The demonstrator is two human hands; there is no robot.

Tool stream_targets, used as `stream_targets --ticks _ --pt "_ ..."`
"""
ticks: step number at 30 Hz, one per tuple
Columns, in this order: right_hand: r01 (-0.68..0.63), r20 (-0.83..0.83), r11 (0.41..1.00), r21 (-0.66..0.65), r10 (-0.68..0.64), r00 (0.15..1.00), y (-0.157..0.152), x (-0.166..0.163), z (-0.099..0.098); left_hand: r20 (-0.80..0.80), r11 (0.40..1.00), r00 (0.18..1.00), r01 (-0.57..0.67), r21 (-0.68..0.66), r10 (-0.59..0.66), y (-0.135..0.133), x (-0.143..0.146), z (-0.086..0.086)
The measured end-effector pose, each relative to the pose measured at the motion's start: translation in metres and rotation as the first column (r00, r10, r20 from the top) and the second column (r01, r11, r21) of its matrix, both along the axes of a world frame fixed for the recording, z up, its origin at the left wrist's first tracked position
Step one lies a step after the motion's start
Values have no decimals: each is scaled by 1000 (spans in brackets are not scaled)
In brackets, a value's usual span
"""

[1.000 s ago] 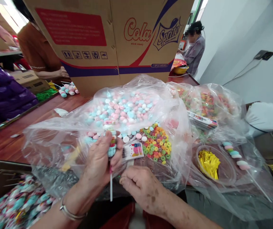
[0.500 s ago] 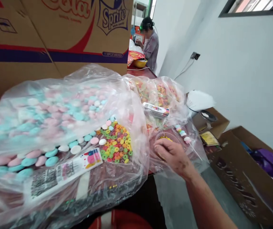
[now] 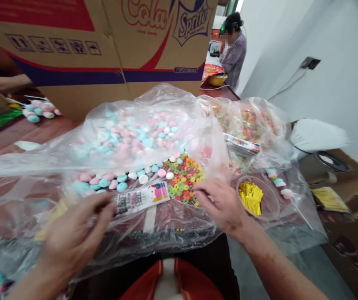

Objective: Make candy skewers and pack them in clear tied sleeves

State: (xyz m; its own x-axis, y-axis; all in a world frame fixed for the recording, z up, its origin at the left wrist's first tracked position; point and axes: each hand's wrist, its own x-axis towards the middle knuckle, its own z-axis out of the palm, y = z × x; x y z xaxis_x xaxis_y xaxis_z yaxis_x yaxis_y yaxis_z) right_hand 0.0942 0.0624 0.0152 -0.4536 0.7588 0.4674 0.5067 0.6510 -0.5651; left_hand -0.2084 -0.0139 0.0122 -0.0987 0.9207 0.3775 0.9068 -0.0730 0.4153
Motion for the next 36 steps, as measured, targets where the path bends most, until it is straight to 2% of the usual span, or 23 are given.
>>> stream_targets --ticks 3,8,11,14,18,21,24,26,28,31,33,36 --pt "-95 143 993 -68 103 984 6 -45 -9 23 995 995 98 -33 -97 22 22 -16" --pt "-120 410 992 38 94 907 25 -96 -27 88 995 995 45 -84 -37 31 34 -25" --pt "-133 504 989 69 81 860 34 -102 -39 122 993 992 54 -110 -40 28 27 -29" --pt "-165 540 984 68 102 835 36 -102 -44 111 990 989 105 -96 -95 27 23 -34" --pt "-158 535 982 101 80 841 32 -101 -36 -40 979 981 193 69 -190 34 23 -30" --pt "-145 493 978 152 52 868 31 -98 -23 -206 963 949 257 74 -238 45 24 -16" --pt "-153 348 979 137 98 933 32 -93 -10 -206 952 930 299 -63 -305 57 25 1" --pt "-126 128 990 56 118 985 33 -88 -4 -68 930 939 320 -182 -337 63 26 12" --pt "-71 -111 988 -138 56 992 32 -82 -1 139 881 935 355 -312 -327 67 29 22" --pt "-131 -287 881 -454 -5 958 32 -71 0 350 802 889 430 -416 -295 70 35 32" --pt "-210 -317 830 -517 42 948 31 -65 -2 412 785 860 470 -403 -303 70 40 35" --pt "-246 -341 831 -499 73 937 29 -57 -2 469 781 822 511 -360 -322 69 46 35"
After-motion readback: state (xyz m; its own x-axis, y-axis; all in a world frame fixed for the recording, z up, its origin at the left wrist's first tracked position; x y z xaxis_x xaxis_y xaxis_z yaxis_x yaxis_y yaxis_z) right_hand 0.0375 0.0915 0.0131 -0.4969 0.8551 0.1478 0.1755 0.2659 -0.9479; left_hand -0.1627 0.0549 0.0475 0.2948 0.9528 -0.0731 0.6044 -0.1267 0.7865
